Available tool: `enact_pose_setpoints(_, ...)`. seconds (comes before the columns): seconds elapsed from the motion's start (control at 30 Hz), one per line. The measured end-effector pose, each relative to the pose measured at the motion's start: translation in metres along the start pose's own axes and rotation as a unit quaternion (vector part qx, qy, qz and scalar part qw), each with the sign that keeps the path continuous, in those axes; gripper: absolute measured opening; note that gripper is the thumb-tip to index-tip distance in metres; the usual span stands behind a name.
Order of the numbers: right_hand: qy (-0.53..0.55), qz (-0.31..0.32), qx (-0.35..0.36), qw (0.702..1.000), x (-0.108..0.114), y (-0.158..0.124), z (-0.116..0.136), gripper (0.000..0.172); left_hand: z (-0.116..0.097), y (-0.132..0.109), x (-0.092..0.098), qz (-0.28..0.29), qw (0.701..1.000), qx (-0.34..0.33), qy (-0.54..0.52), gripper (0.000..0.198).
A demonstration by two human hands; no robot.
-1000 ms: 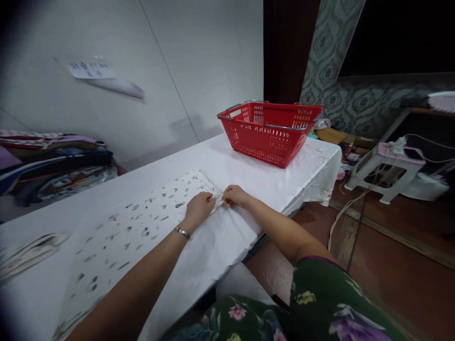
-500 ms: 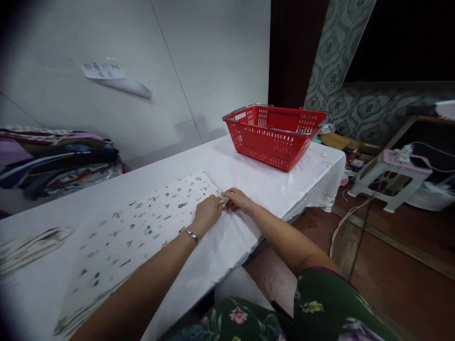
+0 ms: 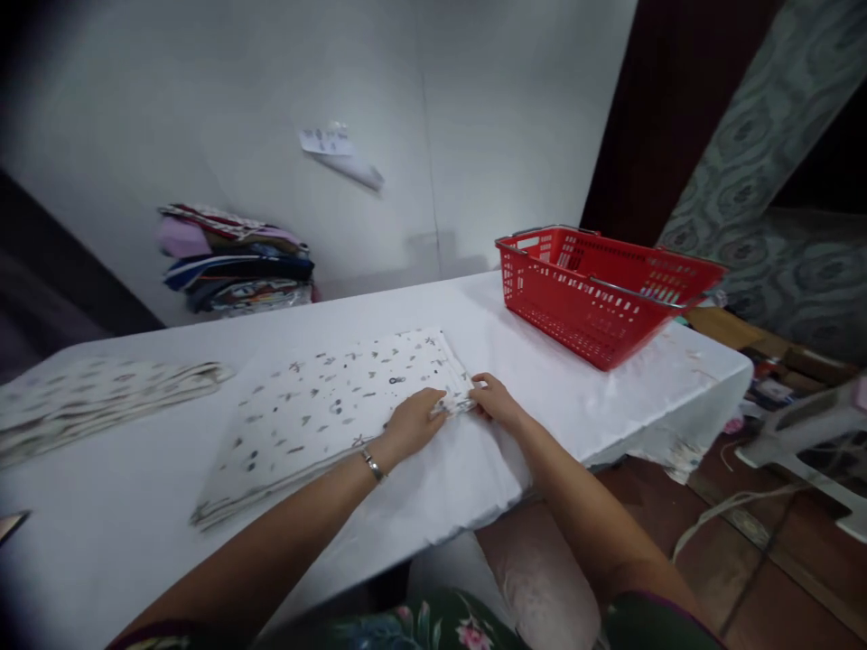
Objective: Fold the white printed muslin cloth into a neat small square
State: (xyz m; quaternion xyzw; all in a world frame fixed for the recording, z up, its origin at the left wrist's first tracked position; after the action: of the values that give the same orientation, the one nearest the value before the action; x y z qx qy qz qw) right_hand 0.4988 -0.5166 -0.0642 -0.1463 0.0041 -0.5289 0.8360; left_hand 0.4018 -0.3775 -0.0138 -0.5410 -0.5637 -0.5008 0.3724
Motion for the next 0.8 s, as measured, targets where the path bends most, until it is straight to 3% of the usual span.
enact_pose_setpoints(0.1, -0.028, 0.003, 0.002, 1.0, 0.002, 0.0, -0.001, 0.034, 0.047, -0.034, 0.024, -0.012, 0.999, 0.036, 0.038, 0.028)
enact_pose_setpoints(0.23, -0.044, 0.014, 0.003, 0.999, 0.003, -0.002, 0.001, 0.035, 0.134, -0.109, 0.055, -0.025, 0.973, 0.199, 0.114, 0.038)
enact_pose_setpoints(0.37, -0.085, 0.011, 0.015, 0.996, 0.006, 0.0, 0.003, 0.034, 0.2, -0.185, 0.056, 0.015, 0.917, 0.371, 0.146, 0.06)
enact_pose_setpoints(0.47, -0.157, -0.005, 0.029, 0.987, 0.009, 0.002, 0.003, 0.037, 0.217, -0.208, 0.044, 0.036, 0.905, 0.41, 0.11, 0.065)
enact_pose_setpoints(0.8, -0.412, -0.051, 0.074, 0.907, 0.006, -0.006, 0.01, 0.041, 0.217, -0.209, 0.055, 0.009, 0.903, 0.422, 0.077, 0.063)
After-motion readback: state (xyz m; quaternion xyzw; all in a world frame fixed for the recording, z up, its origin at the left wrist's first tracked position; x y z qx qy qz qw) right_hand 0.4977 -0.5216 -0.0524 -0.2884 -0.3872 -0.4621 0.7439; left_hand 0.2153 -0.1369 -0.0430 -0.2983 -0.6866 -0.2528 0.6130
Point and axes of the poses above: each hand's wrist, its own y-axis towards the middle knuckle, its own x-axis out of the back of the hand, z = x × y, the point moved 6 cm from there along y, towards the middle knuckle, and after that the axes turned 6 degrees about y, right-handed, at the moved point
